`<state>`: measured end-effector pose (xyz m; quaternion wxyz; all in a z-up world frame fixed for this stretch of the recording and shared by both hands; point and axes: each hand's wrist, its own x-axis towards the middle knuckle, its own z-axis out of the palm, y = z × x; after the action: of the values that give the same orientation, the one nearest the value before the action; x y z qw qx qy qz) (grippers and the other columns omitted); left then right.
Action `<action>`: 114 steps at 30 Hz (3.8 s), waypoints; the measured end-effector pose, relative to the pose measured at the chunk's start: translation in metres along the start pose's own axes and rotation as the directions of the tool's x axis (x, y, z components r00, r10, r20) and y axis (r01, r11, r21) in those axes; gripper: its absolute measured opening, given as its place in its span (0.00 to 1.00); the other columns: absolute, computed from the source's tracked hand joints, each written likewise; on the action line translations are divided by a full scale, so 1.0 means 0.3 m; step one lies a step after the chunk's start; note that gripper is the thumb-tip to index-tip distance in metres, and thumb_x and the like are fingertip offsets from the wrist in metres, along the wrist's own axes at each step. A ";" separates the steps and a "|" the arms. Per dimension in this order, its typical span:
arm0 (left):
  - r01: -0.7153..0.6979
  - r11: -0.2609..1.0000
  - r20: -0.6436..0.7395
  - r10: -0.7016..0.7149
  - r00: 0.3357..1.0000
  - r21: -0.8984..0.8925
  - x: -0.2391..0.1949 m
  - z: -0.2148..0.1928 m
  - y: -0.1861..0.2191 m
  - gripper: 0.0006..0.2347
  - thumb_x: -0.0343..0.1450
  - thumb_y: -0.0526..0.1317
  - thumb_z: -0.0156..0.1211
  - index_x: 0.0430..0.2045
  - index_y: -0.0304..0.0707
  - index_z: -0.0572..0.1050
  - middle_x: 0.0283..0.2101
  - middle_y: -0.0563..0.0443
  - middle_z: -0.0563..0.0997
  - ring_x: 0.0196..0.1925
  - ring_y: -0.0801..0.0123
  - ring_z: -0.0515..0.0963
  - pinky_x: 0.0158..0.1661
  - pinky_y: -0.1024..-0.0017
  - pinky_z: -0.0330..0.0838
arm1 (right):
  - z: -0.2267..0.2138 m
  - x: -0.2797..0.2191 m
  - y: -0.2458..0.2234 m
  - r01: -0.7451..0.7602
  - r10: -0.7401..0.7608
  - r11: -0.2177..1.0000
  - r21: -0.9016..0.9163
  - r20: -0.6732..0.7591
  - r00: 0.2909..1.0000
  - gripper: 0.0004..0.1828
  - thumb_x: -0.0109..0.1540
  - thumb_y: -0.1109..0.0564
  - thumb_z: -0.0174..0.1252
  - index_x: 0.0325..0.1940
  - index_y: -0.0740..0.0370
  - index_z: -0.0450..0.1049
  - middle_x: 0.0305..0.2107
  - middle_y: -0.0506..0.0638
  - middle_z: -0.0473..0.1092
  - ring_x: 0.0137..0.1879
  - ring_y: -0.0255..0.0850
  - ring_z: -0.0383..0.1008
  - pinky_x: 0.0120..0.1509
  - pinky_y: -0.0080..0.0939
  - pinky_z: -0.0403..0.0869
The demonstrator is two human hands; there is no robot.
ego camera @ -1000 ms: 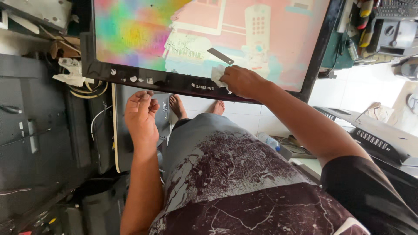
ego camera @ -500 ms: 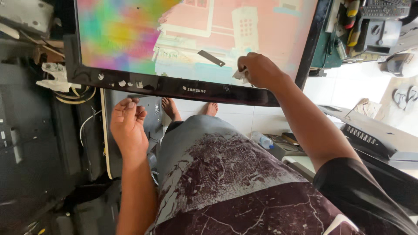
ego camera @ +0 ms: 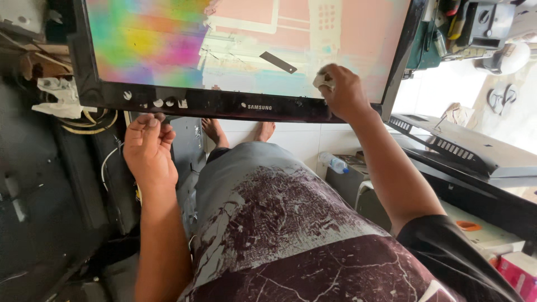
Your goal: The person cleans a Samsung television screen using a white cloth and a metal scraper. They wipe the screen surface and use the scraper to remove residue from the bottom bezel and screen edges.
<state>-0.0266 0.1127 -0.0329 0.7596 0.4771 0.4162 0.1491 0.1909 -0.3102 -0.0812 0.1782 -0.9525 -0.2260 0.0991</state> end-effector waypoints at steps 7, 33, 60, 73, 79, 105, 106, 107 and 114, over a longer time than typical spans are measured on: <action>0.030 0.999 0.055 -0.030 0.998 -0.014 0.076 -0.035 0.041 0.08 0.78 0.37 0.63 0.49 0.43 0.74 0.49 0.47 0.83 0.41 0.77 0.85 0.45 0.81 0.85 | -0.235 -0.046 -0.238 -0.442 0.389 0.792 0.422 0.208 0.897 0.11 0.70 0.62 0.62 0.55 0.61 0.84 0.45 0.62 0.80 0.40 0.53 0.84 0.41 0.48 0.80; 0.045 0.998 0.016 -0.045 0.999 -0.033 0.141 -0.141 0.036 0.07 0.78 0.37 0.63 0.48 0.44 0.73 0.48 0.49 0.84 0.39 0.79 0.86 0.44 0.84 0.87 | -0.090 -0.115 0.001 -0.512 0.515 0.856 0.072 -0.024 0.857 0.15 0.68 0.60 0.64 0.53 0.38 0.86 0.39 0.48 0.81 0.47 0.46 0.84 0.53 0.48 0.79; 0.008 0.994 -0.069 -0.015 0.998 -0.108 0.084 -0.239 0.040 0.08 0.79 0.38 0.62 0.50 0.41 0.73 0.48 0.47 0.83 0.40 0.78 0.85 0.46 0.82 0.86 | 0.079 0.046 -0.350 0.245 -0.242 0.954 -0.174 0.037 0.970 0.10 0.62 0.59 0.73 0.46 0.45 0.88 0.43 0.46 0.80 0.45 0.45 0.82 0.47 0.42 0.82; -0.003 0.993 -0.134 -0.014 0.991 -0.121 0.064 -0.284 0.020 0.08 0.78 0.38 0.63 0.49 0.42 0.74 0.48 0.46 0.83 0.40 0.75 0.84 0.46 0.80 0.86 | 0.179 0.127 -0.178 0.483 -0.477 0.876 0.010 0.172 0.862 0.11 0.64 0.60 0.72 0.49 0.48 0.88 0.44 0.54 0.78 0.48 0.53 0.82 0.51 0.46 0.82; -0.004 0.990 -0.152 -0.017 0.988 -0.142 0.048 -0.273 0.036 0.07 0.78 0.37 0.62 0.48 0.42 0.74 0.48 0.47 0.83 0.40 0.77 0.85 0.45 0.82 0.86 | 0.331 0.238 -0.336 0.490 -0.511 0.855 0.168 0.120 0.851 0.10 0.63 0.58 0.73 0.48 0.46 0.88 0.42 0.52 0.76 0.46 0.54 0.81 0.50 0.47 0.81; -0.060 0.950 -0.454 -0.091 0.886 -0.308 -0.074 -0.511 0.071 0.05 0.77 0.35 0.61 0.45 0.38 0.76 0.46 0.47 0.82 0.38 0.69 0.80 0.43 0.71 0.77 | 0.626 0.691 -1.260 0.709 -0.712 0.695 0.120 0.250 0.656 0.14 0.67 0.63 0.66 0.57 0.56 0.86 0.44 0.54 0.73 0.45 0.51 0.76 0.44 0.49 0.78; -0.069 0.948 -0.462 -0.087 0.883 -0.311 -0.069 -0.518 0.073 0.05 0.77 0.35 0.61 0.45 0.38 0.76 0.46 0.47 0.82 0.38 0.69 0.80 0.43 0.71 0.77 | 0.637 0.712 -1.271 0.717 -0.721 0.686 0.122 0.250 0.646 0.14 0.67 0.63 0.66 0.57 0.56 0.86 0.44 0.54 0.73 0.45 0.51 0.76 0.44 0.49 0.78; -0.075 0.945 -0.467 -0.087 0.880 -0.317 -0.075 -0.523 0.071 0.04 0.77 0.34 0.61 0.43 0.38 0.76 0.44 0.46 0.82 0.37 0.70 0.79 0.43 0.72 0.77 | 0.646 0.716 -1.269 0.783 -0.761 0.620 0.042 0.274 0.588 0.15 0.66 0.64 0.66 0.56 0.57 0.86 0.43 0.56 0.74 0.46 0.54 0.75 0.47 0.51 0.76; -0.084 0.935 -0.474 -0.095 0.875 -0.344 -0.076 -0.523 0.032 0.05 0.75 0.35 0.62 0.43 0.40 0.76 0.45 0.45 0.83 0.37 0.70 0.80 0.42 0.74 0.77 | 0.555 0.740 -1.343 0.840 -0.744 0.543 -0.011 0.458 0.487 0.13 0.64 0.71 0.64 0.48 0.61 0.86 0.35 0.59 0.69 0.45 0.63 0.73 0.38 0.58 0.78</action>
<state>-0.1604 0.1977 -0.0447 0.7050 0.2790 0.5602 0.3337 0.1817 0.1784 -0.1031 0.0402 -0.7097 -0.6825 0.1701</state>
